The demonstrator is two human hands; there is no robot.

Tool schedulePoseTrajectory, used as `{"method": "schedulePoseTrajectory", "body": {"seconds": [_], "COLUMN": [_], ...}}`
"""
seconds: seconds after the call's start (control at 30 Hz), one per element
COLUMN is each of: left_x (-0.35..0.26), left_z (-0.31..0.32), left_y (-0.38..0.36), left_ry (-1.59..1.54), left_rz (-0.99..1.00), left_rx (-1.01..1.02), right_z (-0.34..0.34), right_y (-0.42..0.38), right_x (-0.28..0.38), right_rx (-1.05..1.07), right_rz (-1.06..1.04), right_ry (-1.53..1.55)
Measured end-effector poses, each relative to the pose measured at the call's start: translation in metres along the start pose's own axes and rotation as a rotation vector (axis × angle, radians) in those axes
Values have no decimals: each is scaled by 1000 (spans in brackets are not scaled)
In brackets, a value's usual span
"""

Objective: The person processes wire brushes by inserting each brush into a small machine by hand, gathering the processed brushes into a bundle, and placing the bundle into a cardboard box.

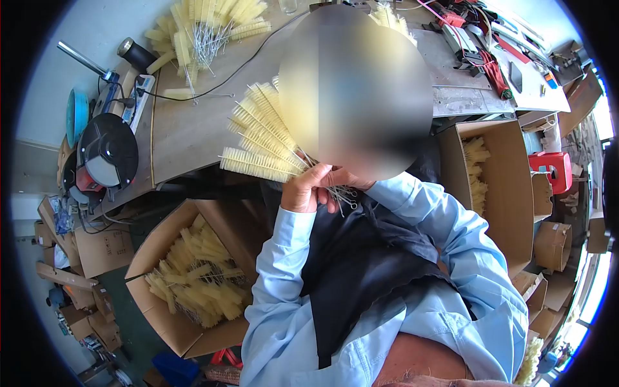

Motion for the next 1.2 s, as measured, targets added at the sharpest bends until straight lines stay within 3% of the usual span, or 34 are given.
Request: {"method": "schedulePoseTrajectory", "body": {"seconds": [0.17,0.23,0.27,0.3,0.37,0.53,0.67,0.77,0.8,0.83,0.93,1.0,1.2], "left_x": [5,-3,-6,-5,-7,14,14,-4,-3,-13,-32,-36,-53], "left_z": [7,7,4,5,12,33,22,25,14,17,0,-15,-22], "left_y": [7,10,14,12,7,-4,-16,-36,-40,-44,-42,-27,47], "left_ry": [14,113,195,197,289,182,130,517,477,412,192,280,265], "left_rz": [65,261,326,323,263,231,210,630,711,723,470,465,555], "left_rx": [-29,-144,-142,-133,-181,-173,-309,-240,-294,-382,-545,-578,-533], "right_z": [-13,-31,-37,-42,-43,-47,-67,-83,-93,-109,-100,-86,-92], "right_y": [-6,-17,-23,-25,-21,-2,3,8,5,3,-9,0,23], "right_x": [-3,9,17,24,41,54,64,68,71,71,84,77,88], "right_rx": [-34,-262,-432,-585,-724,-866,-890,-864,-922,-956,-871,-649,-474], "right_rz": [-163,-147,-68,-162,-416,-505,-494,-601,-629,-733,-647,-382,-290], "right_ry": [-165,-362,-297,-265,-183,-77,199,429,521,488,392,380,418]}}
Point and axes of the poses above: each hand's wrist, its own y-axis towards the middle knuckle, its own z-axis out of the palm, x = y × z, the point moved 3 cm from there along y, towards the middle knuckle, and after that the axes turned 8 degrees about z, right-handed, at the moved point
